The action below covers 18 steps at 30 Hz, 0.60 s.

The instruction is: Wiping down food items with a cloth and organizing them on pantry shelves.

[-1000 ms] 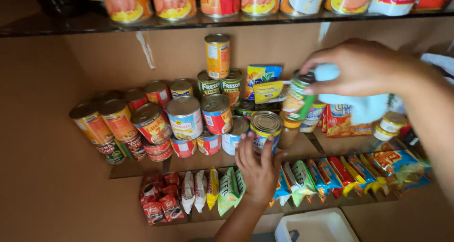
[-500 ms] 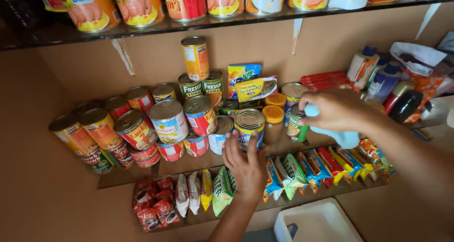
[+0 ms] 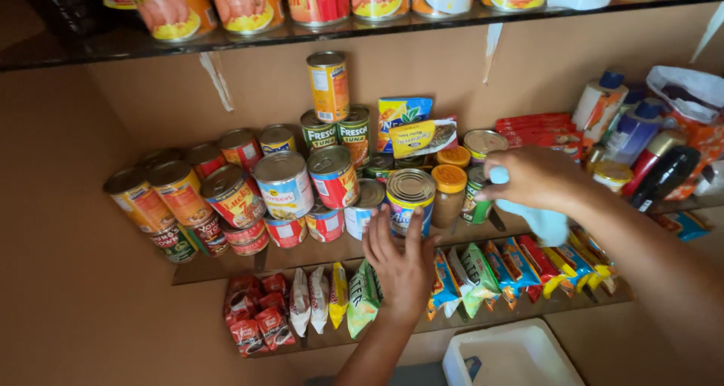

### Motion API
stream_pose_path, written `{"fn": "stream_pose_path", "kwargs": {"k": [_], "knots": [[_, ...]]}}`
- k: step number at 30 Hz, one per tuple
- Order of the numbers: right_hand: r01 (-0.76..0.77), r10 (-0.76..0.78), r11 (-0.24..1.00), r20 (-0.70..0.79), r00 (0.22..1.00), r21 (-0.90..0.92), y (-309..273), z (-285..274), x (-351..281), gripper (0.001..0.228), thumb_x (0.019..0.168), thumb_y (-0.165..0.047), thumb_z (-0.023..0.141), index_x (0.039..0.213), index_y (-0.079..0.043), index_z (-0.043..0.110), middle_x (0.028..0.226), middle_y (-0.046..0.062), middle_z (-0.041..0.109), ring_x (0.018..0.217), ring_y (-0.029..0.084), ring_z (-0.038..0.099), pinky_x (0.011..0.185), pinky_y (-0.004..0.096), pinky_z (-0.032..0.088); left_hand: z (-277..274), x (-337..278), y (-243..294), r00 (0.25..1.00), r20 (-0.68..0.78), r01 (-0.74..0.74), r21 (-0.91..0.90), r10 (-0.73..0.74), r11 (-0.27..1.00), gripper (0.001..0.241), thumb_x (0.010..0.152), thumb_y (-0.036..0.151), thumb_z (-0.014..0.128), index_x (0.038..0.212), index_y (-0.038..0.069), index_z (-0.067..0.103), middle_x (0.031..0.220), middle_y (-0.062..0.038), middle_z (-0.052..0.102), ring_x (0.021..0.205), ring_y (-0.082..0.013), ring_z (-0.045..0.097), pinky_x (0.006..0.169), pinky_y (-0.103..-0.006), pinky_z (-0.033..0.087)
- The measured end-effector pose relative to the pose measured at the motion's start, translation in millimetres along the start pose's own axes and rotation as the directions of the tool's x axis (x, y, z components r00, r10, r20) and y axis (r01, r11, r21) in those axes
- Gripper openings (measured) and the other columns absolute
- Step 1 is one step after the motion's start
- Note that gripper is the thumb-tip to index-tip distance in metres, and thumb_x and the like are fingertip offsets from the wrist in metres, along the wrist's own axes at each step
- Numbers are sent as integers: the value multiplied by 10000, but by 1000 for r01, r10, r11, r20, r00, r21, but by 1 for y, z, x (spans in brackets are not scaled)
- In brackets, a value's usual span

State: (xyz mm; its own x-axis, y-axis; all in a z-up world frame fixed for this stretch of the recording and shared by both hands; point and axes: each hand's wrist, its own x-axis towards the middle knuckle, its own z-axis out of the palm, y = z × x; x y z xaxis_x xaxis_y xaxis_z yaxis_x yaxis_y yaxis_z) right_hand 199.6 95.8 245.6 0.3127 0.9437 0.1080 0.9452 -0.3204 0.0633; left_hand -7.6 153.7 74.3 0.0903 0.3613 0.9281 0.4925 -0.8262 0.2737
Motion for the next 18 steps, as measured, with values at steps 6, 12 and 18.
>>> {"fn": "stream_pose_path", "kwargs": {"k": [6, 12, 18], "knots": [[82, -185, 964, -416, 890, -253, -43, -65, -4, 320, 878, -406, 702, 1160, -258, 728, 1087, 46, 743, 947, 304, 716, 730, 502, 567, 5, -3, 4, 1000, 10, -2, -6, 2, 1000, 634, 924, 331, 786, 1476, 220, 497, 1541, -259, 370, 1453, -449, 341, 1166, -632, 273], [175, -279, 936, -339, 898, -307, -71, -51, 57, 319, 822, -310, 754, 1110, -174, 736, 1030, 98, 745, 949, 332, 718, 785, 491, 564, 0, 1, 0, 1000, 27, -10, 15, 10, 1000, 635, 915, 299, 771, 1486, 219, 507, 1550, -276, 351, 1462, -470, 328, 1174, -636, 264], [193, -289, 940, -362, 886, -280, -60, -37, 92, 217, 834, -190, 737, 1051, -197, 759, 1010, 106, 753, 973, 334, 724, 823, 498, 562, -4, 1, -13, 1000, 14, 23, -25, -23, 999, 651, 891, 358, 791, 1462, 235, 502, 1522, -284, 356, 1435, -464, 339, 1146, -654, 255]]}}
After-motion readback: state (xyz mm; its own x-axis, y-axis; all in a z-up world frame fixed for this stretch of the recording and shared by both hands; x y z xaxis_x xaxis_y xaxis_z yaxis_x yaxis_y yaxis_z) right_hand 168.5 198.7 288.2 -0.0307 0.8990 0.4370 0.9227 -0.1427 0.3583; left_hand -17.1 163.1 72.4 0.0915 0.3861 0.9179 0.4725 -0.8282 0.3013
